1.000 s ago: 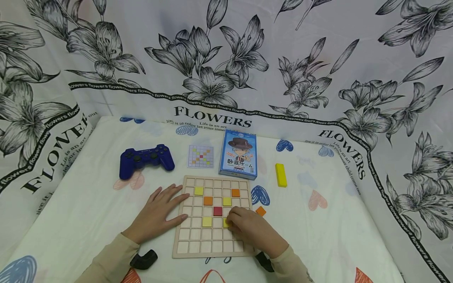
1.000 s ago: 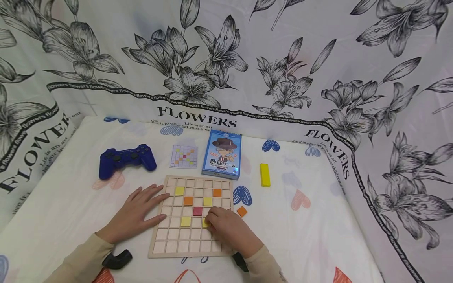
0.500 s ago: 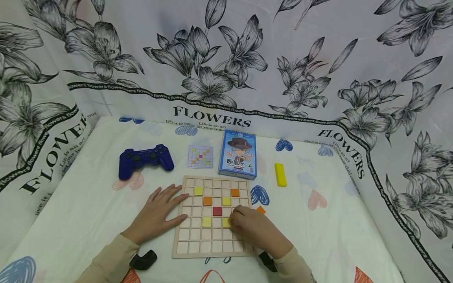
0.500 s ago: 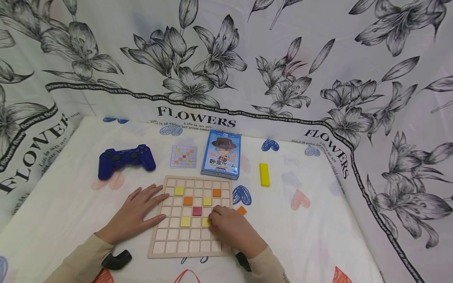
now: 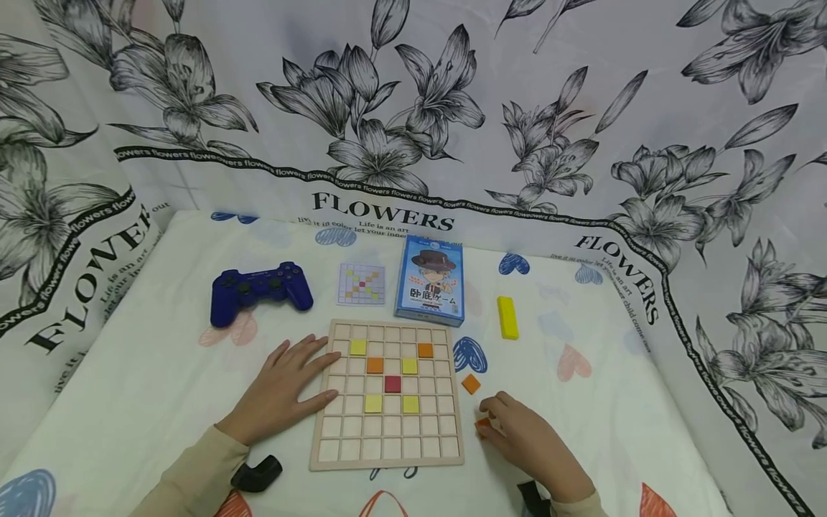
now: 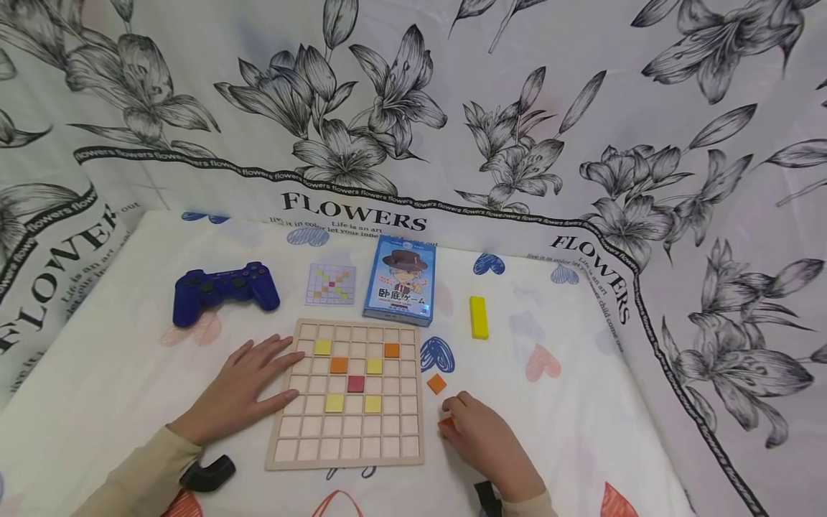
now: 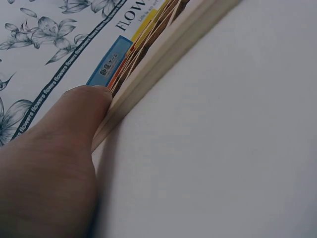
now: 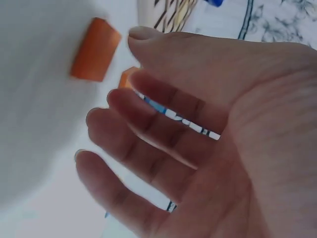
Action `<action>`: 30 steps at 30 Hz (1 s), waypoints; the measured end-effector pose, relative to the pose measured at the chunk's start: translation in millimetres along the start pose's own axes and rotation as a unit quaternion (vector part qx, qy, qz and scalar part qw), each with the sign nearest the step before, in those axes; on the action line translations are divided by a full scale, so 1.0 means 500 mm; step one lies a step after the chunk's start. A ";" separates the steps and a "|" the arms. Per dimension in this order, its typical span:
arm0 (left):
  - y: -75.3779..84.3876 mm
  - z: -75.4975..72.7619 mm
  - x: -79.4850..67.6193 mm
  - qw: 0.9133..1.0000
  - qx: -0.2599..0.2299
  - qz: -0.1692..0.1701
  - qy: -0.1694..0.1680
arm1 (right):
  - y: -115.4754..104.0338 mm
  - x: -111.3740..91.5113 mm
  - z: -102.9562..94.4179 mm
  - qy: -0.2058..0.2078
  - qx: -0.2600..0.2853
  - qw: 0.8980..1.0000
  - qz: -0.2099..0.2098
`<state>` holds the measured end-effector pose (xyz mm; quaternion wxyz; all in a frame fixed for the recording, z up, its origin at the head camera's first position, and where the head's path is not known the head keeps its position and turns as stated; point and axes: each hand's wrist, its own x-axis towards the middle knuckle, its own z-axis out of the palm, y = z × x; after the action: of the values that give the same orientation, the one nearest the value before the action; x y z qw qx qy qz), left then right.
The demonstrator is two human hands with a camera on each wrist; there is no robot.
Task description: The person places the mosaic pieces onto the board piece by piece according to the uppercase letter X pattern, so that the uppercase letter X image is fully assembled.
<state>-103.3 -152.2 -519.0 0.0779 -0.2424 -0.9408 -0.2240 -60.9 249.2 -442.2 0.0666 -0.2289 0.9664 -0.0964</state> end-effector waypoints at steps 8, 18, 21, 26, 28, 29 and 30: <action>-0.001 0.000 -0.001 1.000 0.004 0.003 0.012 | -0.005 -0.008 0.009 -0.067 0.020 0.995 0.078; 0.001 -0.002 0.000 1.000 0.004 0.002 0.003 | -0.006 -0.011 0.022 -0.046 0.011 0.996 0.072; 0.000 0.000 0.000 1.000 0.003 0.000 0.002 | -0.009 -0.006 0.019 -0.040 -0.001 0.997 0.072; 0.001 -0.002 -0.001 1.000 -0.001 -0.002 -0.004 | -0.028 0.013 0.006 -0.014 -0.015 0.999 0.037; 0.001 -0.003 -0.001 1.000 -0.001 -0.003 -0.007 | -0.040 0.025 -0.002 -0.005 -0.008 1.000 0.012; 0.002 -0.003 -0.002 1.000 -0.001 -0.003 -0.007 | -0.046 0.032 -0.006 -0.004 0.000 1.000 0.000; 0.002 -0.004 -0.002 1.000 0.000 -0.004 -0.006 | -0.053 0.039 -0.009 -0.005 0.008 1.000 -0.012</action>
<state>-102.1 -152.8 -517.2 0.0716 -0.2403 -0.9420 -0.2231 -67.6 217.9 -433.9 0.0718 -0.2405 0.9624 -0.1042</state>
